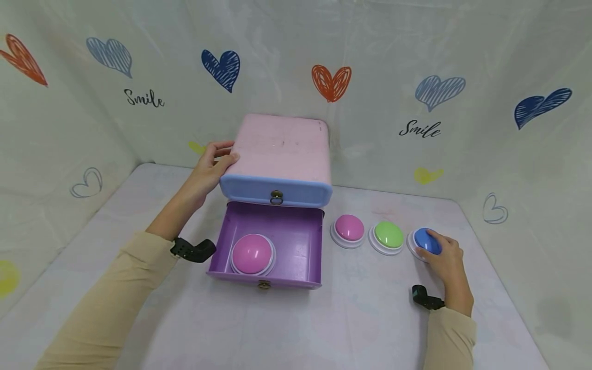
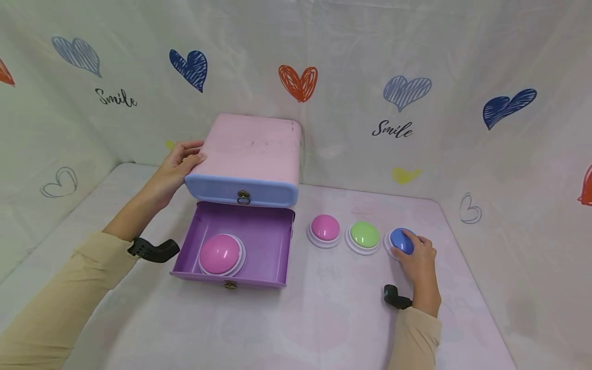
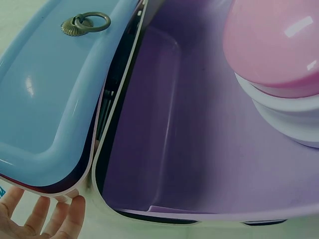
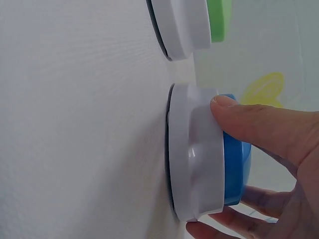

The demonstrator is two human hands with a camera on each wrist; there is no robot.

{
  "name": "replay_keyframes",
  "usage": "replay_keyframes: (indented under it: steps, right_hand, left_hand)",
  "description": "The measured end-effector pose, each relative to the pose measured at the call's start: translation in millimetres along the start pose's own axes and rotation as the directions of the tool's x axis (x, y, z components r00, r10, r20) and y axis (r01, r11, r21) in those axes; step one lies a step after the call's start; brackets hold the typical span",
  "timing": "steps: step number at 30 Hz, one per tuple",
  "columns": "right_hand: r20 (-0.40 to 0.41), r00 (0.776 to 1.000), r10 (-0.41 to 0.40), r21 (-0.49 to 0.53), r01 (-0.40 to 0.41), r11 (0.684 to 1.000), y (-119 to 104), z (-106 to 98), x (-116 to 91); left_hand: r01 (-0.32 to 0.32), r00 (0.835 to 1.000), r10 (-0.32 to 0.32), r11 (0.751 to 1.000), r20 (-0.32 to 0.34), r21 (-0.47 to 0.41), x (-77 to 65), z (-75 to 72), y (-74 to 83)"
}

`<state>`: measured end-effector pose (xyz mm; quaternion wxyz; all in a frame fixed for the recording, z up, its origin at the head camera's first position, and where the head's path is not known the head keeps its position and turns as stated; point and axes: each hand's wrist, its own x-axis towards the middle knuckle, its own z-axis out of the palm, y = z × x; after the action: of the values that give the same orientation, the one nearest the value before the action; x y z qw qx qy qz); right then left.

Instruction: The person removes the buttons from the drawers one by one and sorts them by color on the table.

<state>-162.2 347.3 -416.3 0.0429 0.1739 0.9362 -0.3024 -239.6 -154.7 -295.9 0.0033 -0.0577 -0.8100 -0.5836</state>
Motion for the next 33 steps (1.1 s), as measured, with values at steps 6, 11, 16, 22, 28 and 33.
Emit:
replay_keyframes:
  steps: [6, 11, 16, 22, 28, 33]
  right_hand:
    - [0.015, 1.000, 0.012, 0.009, -0.012, 1.000, -1.1, -1.3, -1.8]
    - [0.006, 1.000, 0.011, 0.003, -0.011, 1.000, -1.6, -1.0, -1.6]
    - [-0.027, 0.999, -0.022, -0.023, 0.021, 1.000, -3.8, -2.4, -3.6]
    - [-0.115, 0.991, -0.066, -0.019, 0.064, 0.998, -12.9, -7.7, -9.6]
    - [-0.210, 0.961, -0.181, -0.018, 0.181, 0.983, -28.9, -15.1, -18.7]
    - [-0.262, 0.933, -0.249, -0.030, 0.250, 0.968, -48.1, -18.3, -27.7]
  left_hand:
    - [-0.003, 1.000, 0.003, 1.000, 0.005, 0.002, -0.1, 0.5, -0.1]
    - [-0.003, 1.000, 0.003, 1.000, 0.005, 0.003, -0.3, 0.7, -0.3]
    - [-0.002, 1.000, 0.002, 1.000, 0.006, 0.000, 0.3, 0.8, -0.6]
    - [-0.005, 1.000, 0.005, 1.000, 0.008, 0.000, 0.0, 1.1, -0.7]
    - [-0.008, 1.000, 0.008, 1.000, 0.007, 0.005, -1.2, 0.6, -0.2]
    - [-0.008, 1.000, 0.008, 1.000, 0.006, 0.004, -1.6, 0.0, -0.1]
